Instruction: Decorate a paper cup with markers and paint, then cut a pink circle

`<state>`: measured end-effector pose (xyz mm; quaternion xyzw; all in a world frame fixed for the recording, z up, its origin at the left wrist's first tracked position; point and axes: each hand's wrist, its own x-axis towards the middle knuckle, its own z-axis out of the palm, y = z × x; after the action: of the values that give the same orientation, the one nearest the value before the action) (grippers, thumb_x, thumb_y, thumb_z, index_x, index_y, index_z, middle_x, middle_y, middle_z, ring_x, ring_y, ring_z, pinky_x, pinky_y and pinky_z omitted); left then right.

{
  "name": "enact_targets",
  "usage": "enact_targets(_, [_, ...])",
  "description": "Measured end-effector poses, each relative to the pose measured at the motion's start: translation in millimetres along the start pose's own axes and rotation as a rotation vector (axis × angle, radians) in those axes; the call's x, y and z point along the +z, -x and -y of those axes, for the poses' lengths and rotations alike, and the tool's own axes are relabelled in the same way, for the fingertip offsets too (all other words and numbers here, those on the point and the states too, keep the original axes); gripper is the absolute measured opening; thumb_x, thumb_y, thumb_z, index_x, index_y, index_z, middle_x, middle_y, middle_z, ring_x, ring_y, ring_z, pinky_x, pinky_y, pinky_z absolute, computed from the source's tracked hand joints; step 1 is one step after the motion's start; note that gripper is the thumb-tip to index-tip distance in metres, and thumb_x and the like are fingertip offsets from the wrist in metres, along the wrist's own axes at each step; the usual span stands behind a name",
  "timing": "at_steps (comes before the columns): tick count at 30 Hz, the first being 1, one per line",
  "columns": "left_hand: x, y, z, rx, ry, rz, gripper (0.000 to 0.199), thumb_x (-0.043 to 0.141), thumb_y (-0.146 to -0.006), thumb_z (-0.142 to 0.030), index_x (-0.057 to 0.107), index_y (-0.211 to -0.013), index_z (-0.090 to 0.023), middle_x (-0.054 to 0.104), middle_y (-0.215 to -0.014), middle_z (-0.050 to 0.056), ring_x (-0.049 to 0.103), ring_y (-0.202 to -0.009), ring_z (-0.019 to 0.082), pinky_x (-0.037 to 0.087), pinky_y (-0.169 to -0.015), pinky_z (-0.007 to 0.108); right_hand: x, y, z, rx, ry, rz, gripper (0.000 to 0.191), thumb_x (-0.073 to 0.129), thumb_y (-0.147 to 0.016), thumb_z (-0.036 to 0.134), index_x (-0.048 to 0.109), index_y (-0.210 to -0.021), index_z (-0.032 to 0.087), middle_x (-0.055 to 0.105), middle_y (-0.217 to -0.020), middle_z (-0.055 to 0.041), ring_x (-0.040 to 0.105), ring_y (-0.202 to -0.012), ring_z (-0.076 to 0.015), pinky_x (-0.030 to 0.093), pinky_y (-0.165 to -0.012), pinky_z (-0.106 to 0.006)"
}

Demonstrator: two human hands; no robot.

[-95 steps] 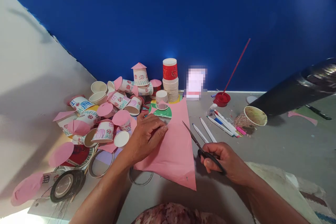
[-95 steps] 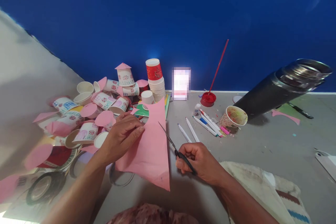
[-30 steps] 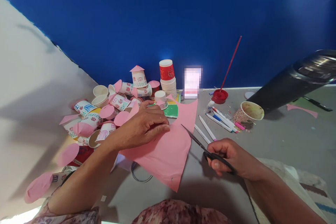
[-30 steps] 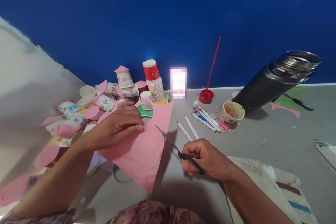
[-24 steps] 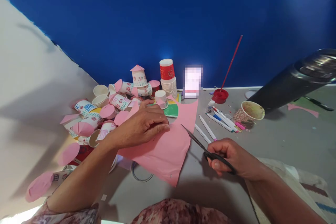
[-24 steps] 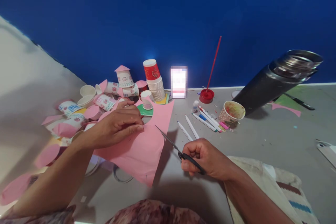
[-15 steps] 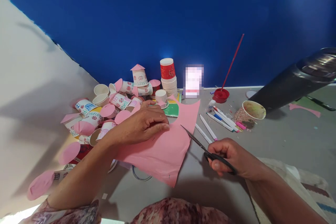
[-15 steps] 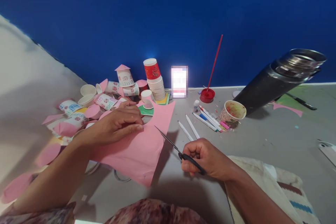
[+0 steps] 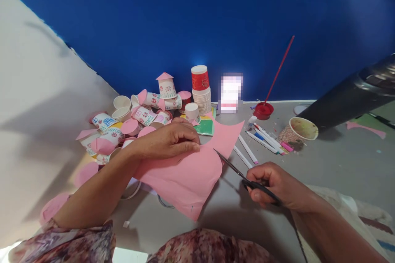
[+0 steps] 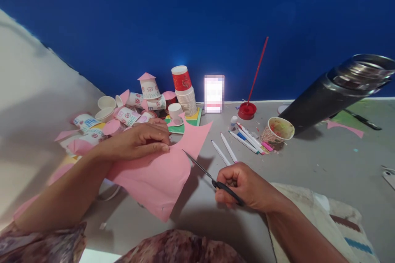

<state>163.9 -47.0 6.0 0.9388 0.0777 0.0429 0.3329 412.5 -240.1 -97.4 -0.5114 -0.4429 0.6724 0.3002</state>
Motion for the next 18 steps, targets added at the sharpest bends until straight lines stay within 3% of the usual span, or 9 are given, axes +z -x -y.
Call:
enact_targets(4, [-2.5, -2.3, 0.6, -0.016, 0.024, 0.042, 0.031, 0.053, -0.103, -0.03, 0.065, -0.076, -0.018, 0.063, -0.07, -0.001, 0.053, -0.069, 0.014, 0.042, -0.084, 0.03, -0.8, -0.2, -2.4, 0.007, 0.01, 0.012, 0.063, 0.084, -0.061, 0.075, 0.056, -0.062, 0.018, 0.058, -0.051, 0.0008, 0.043, -0.049, -0.0081, 0.026, -0.049, -0.023])
enact_targets(10, [-3.1, -5.2, -0.6, -0.033, 0.009, 0.075, 0.029, 0.055, -0.102, -0.029, 0.067, -0.079, -0.018, 0.066, -0.074, 0.0, 0.056, -0.074, 0.014, 0.042, -0.091, 0.031, -1.5, -0.5, -5.2, 0.011, 0.011, 0.027, 0.068, 0.082, -0.058, 0.081, 0.057, -0.065, 0.017, 0.06, -0.053, -0.001, 0.046, -0.049, -0.0094, 0.027, -0.049, -0.023])
enact_targets(18, [-0.7, -9.3, -3.8, -0.057, -0.001, 0.086, 0.03, 0.054, -0.102, -0.032, 0.066, -0.077, -0.019, 0.066, -0.073, 0.0, 0.057, -0.072, 0.014, 0.044, -0.088, 0.03, -0.5, 0.4, -0.4, 0.012, 0.018, 0.008, 0.068, 0.082, -0.057, 0.081, 0.058, -0.065, 0.018, 0.059, -0.052, -0.0008, 0.047, -0.05, -0.0105, 0.027, -0.049, -0.023])
